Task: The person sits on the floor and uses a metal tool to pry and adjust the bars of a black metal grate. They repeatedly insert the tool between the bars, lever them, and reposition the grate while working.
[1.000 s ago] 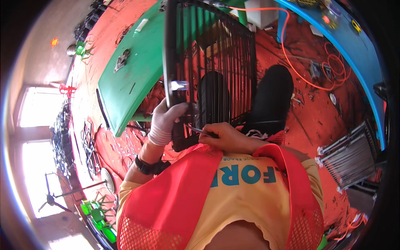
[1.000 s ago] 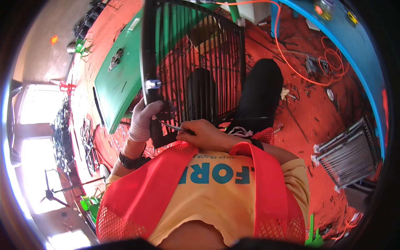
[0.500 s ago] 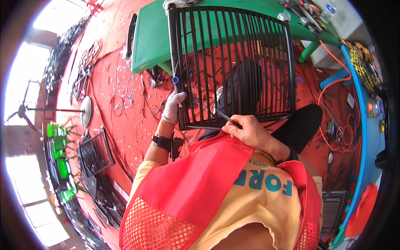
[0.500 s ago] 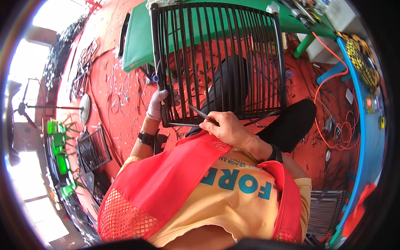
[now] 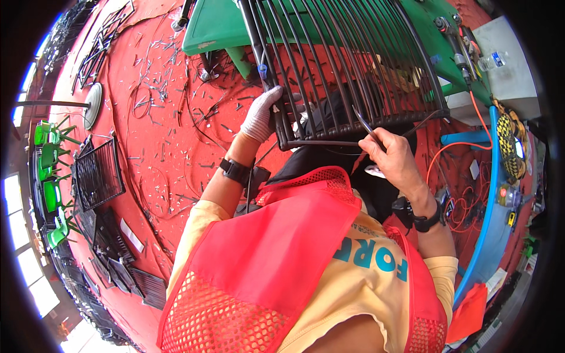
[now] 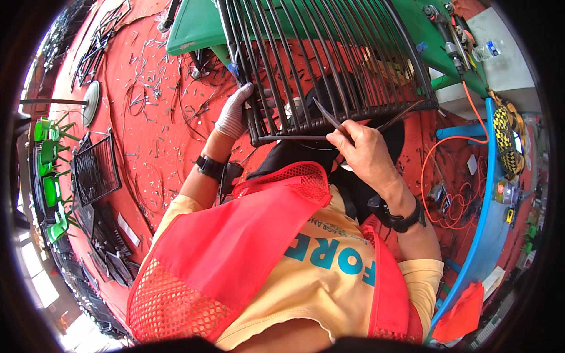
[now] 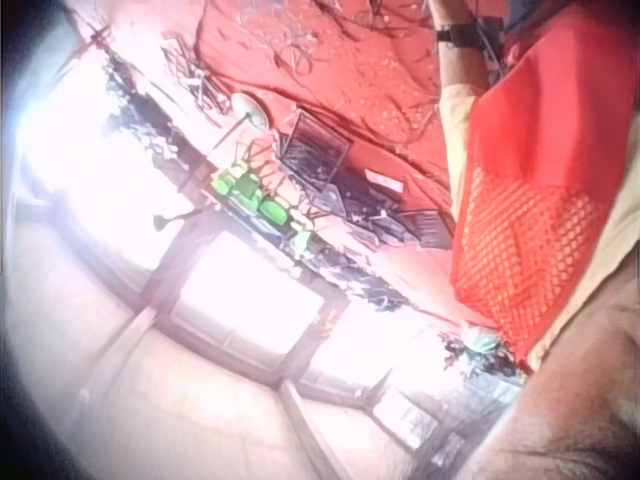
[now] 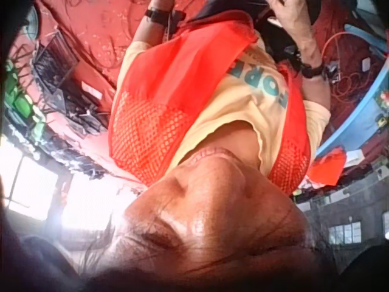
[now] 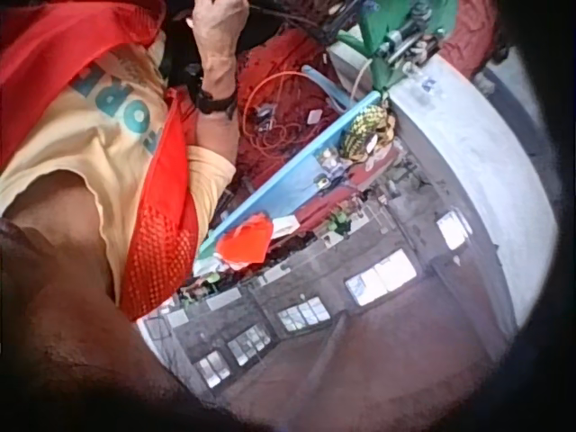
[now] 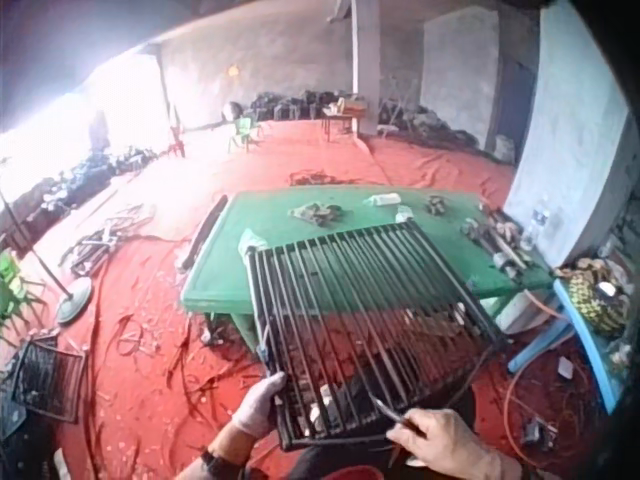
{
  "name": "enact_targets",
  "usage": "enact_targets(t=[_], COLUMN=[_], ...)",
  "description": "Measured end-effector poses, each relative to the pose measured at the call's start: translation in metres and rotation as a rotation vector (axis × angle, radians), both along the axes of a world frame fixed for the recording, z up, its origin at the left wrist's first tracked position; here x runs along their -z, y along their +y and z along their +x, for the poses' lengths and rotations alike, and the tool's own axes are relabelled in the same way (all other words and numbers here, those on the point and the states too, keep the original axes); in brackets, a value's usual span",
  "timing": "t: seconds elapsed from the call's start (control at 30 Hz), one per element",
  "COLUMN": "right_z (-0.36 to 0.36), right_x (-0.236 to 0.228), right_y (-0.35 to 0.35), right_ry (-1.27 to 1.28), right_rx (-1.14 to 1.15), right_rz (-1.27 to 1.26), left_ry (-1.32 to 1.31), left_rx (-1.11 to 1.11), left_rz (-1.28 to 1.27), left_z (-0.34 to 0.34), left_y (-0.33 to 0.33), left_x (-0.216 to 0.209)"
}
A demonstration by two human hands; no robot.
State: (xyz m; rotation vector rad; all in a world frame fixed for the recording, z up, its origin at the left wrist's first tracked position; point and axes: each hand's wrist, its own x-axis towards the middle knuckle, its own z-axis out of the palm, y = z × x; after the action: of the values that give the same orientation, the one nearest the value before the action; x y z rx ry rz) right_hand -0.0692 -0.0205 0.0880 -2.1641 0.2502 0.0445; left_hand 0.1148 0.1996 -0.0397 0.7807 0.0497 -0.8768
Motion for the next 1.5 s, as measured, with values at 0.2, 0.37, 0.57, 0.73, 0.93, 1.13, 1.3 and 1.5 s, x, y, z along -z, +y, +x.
enact_targets(t=[0.2, 0.37, 0.57, 0.73, 0.93, 1.13, 1.3, 1.5], right_z=[0.007, 0.011, 0.023, 0.033, 0.039, 0.019, -0.022, -0.053], right_x=[0.008, 0.011, -0.001, -0.027, -0.048, -0.05, -0.02, 0.016], right_y=[-0.027, -0.044, -0.083, -0.114, -0.139, -0.187, -0.194, -0.192], right_ry=[-0.163, -0.155, -0.186, -0.125, -0.193, 0.097, 0.24, 0.273], right_rx=[-0.07, -0.113, -0.034, 0.048, -0.075, 0.027, 0.167, 0.306], right_rz=[-0.421, -0.512, -0.667, -0.661, -0.604, -0.12, 0.012, 0.152], left_ry=[-0.075, -0.172, -0.202, -1.817, -1.662, -0.339, -0.279, -0.381], left_rx=[0.05, 0.039, -0.027, -0.044, 0.022, 0.034, -0.05, -0.142], left_rz=[0.071, 0.209, 0.256, 0.711, 0.72, 0.545, 0.579, 0.675], left_z=[0.004, 0.012, 0.019, 0.039, 0.067, 0.084, 0.084, 0.081], left_y=[-0.002, 0.0, 0.003, 0.035, 0.073, 0.081, 0.076, 0.071], left_x=[-0.013, -0.015, -0.007, 0.009, 0.025, 0.005, -0.005, -0.008])
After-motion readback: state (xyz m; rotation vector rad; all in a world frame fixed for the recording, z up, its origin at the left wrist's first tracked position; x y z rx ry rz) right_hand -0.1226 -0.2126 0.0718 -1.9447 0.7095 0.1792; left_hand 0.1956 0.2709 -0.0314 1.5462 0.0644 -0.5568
